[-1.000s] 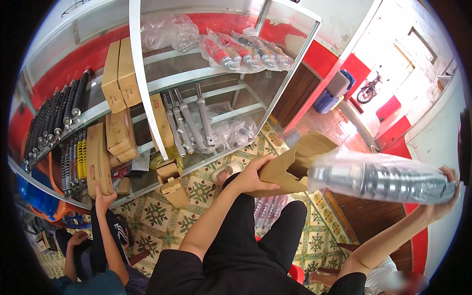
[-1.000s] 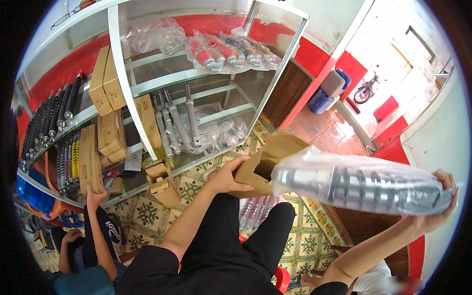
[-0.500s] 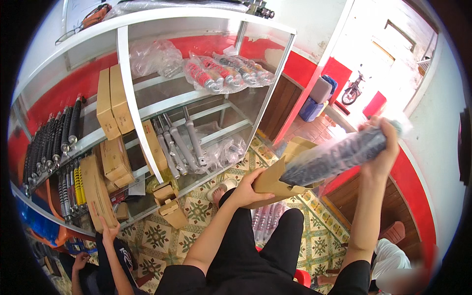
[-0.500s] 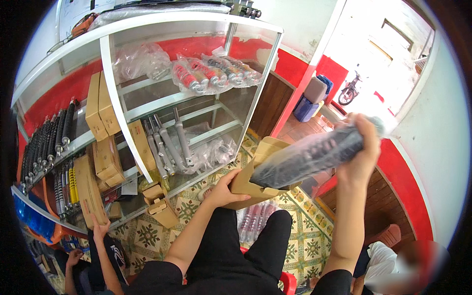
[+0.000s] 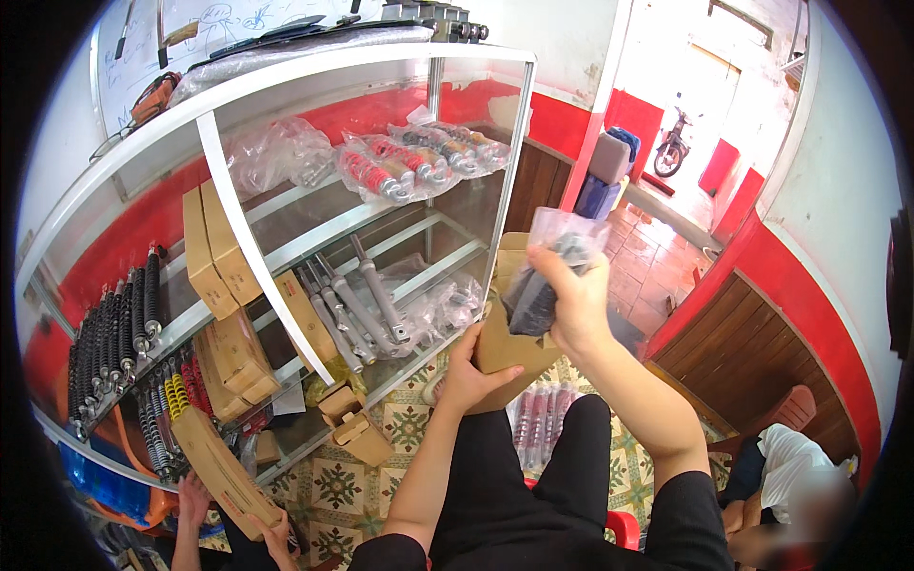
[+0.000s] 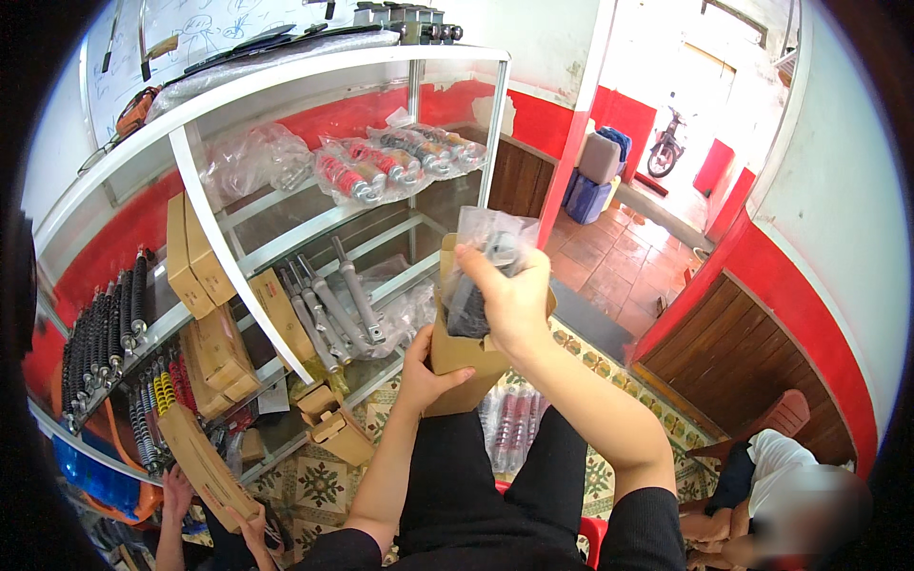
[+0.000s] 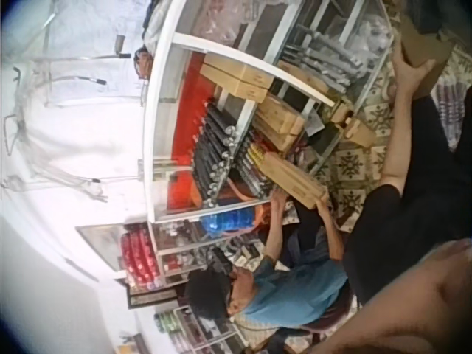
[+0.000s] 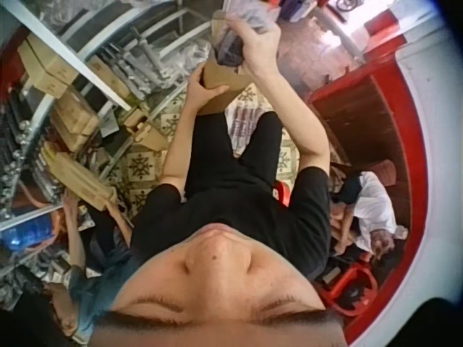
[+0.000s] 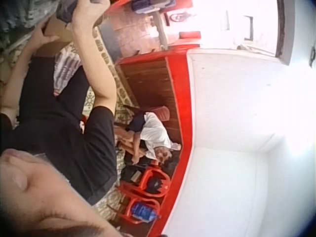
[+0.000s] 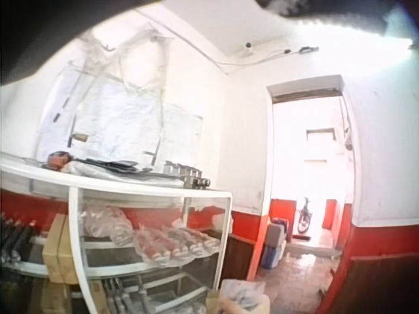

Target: The person sits on a red chair and packs plastic-wrapped suspension springs into small cardboard boxes. They open each box, place a spring inside, close the box, and set it on a nearby shelf. The process is repeated for several springs.

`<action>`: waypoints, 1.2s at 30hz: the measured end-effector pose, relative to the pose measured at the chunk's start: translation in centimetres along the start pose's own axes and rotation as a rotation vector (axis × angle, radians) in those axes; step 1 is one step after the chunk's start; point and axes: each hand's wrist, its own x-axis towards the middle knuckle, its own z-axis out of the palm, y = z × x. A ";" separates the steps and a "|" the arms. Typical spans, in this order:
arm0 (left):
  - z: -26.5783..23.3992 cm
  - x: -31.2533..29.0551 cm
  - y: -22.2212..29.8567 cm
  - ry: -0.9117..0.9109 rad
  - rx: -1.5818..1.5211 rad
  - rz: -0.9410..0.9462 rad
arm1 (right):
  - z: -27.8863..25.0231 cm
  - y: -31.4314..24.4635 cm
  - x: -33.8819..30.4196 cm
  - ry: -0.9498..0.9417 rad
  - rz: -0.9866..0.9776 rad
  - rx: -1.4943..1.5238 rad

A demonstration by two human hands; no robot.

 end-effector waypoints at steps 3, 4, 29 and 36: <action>-0.6 0.1 0.4 -0.019 0.070 0.009 | 1.0 1.7 0.0 0.025 0.047 0.021; -0.7 0.3 0.4 -0.031 0.096 0.015 | 1.1 2.1 0.2 0.039 0.053 0.024; 0.7 -0.3 -0.4 0.117 0.113 0.065 | -3.0 0.6 0.1 -0.604 -0.124 -0.994; 0.6 -1.2 -1.4 0.152 0.137 0.094 | -3.2 0.0 -1.5 -0.637 -0.134 -0.964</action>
